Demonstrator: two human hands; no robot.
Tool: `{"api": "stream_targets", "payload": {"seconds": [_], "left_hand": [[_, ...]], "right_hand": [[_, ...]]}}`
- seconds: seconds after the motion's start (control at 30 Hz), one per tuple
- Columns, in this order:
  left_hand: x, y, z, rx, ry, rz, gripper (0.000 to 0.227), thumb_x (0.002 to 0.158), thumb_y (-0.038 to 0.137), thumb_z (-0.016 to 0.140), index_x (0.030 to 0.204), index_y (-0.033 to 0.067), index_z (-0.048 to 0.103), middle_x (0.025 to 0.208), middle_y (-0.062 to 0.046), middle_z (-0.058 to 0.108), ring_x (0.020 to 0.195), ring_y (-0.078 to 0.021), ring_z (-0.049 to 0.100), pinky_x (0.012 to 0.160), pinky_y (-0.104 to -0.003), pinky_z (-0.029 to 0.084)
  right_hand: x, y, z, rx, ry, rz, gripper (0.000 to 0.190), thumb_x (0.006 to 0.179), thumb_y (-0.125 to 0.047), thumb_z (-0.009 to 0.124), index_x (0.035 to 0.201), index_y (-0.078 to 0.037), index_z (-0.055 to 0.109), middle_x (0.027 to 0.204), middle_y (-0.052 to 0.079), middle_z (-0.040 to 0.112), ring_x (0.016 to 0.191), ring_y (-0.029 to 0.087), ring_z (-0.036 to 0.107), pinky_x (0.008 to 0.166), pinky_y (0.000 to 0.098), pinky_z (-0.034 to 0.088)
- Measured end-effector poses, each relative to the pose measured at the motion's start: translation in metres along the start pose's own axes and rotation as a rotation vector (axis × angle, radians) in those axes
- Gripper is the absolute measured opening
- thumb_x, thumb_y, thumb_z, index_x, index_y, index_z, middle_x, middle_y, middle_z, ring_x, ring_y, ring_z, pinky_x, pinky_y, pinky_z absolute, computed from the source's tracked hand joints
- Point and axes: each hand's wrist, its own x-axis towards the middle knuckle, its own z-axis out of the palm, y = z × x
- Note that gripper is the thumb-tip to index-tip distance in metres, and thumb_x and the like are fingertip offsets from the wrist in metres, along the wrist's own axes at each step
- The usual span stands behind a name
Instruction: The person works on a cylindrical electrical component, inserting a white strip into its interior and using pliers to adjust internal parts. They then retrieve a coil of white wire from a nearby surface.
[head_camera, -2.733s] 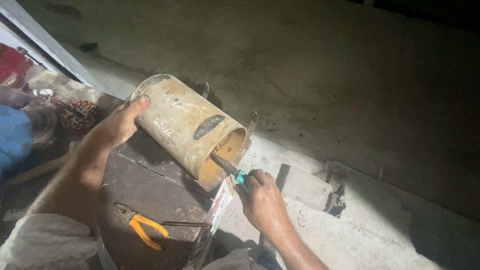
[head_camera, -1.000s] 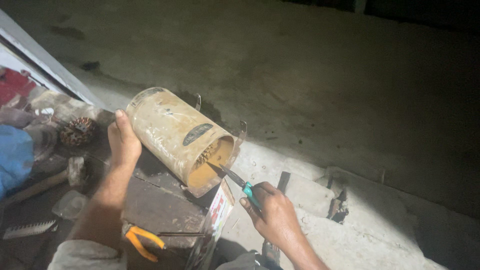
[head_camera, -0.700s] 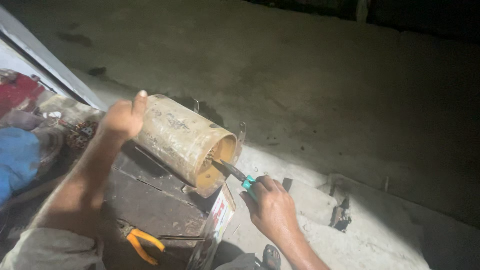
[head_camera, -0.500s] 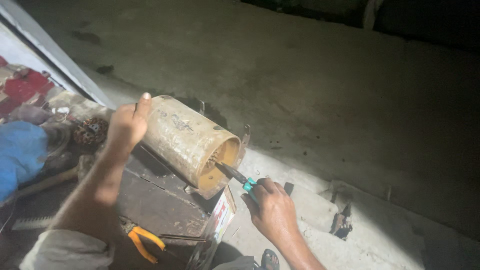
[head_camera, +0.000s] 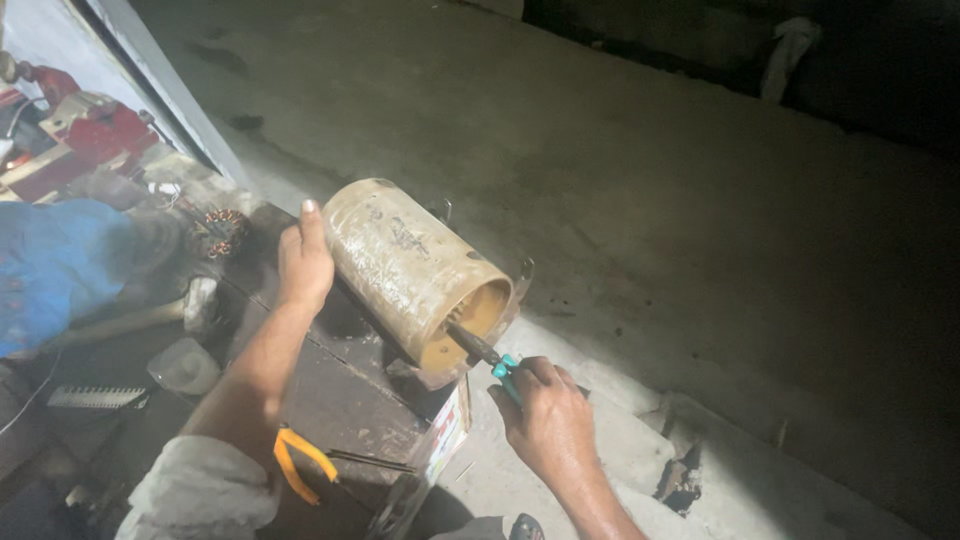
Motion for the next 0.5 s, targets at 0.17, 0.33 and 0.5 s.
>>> {"api": "stream_targets", "payload": {"seconds": [0.17, 0.33, 0.5], "left_hand": [[0.027, 0.002, 0.012, -0.053, -0.137, 0.011, 0.080, 0.105, 0.061, 0.035, 0.112, -0.0116, 0.068, 0.111, -0.029, 0.071, 0.109, -0.0356, 0.067, 0.096, -0.045, 0.049], [0.044, -0.003, 0.027, -0.064, -0.178, -0.048, 0.097, 0.098, 0.073, 0.038, 0.132, -0.0173, 0.051, 0.135, -0.035, 0.056, 0.130, -0.0389, 0.053, 0.109, -0.044, 0.040], [0.044, -0.014, 0.028, -0.080, -0.174, -0.033, 0.102, 0.098, 0.075, 0.036, 0.136, -0.0186, 0.046, 0.138, -0.036, 0.053, 0.134, -0.0403, 0.051, 0.112, -0.044, 0.038]], "right_hand": [[-0.018, -0.007, 0.006, -0.003, 0.050, -0.034, 0.024, 0.080, -0.024, 0.079, 0.087, -0.002, 0.074, 0.099, 0.012, 0.070, 0.089, 0.037, 0.067, 0.072, 0.0493, 0.054], [-0.033, -0.018, 0.004, -0.008, 0.082, 0.008, 0.023, 0.079, -0.023, 0.078, 0.090, -0.003, 0.074, 0.098, 0.012, 0.069, 0.088, 0.037, 0.067, 0.073, 0.0482, 0.053], [-0.042, -0.032, 0.012, -0.057, 0.146, 0.020, 0.023, 0.080, -0.023, 0.078, 0.085, -0.002, 0.073, 0.097, 0.013, 0.069, 0.090, 0.038, 0.065, 0.075, 0.0494, 0.053]]}}
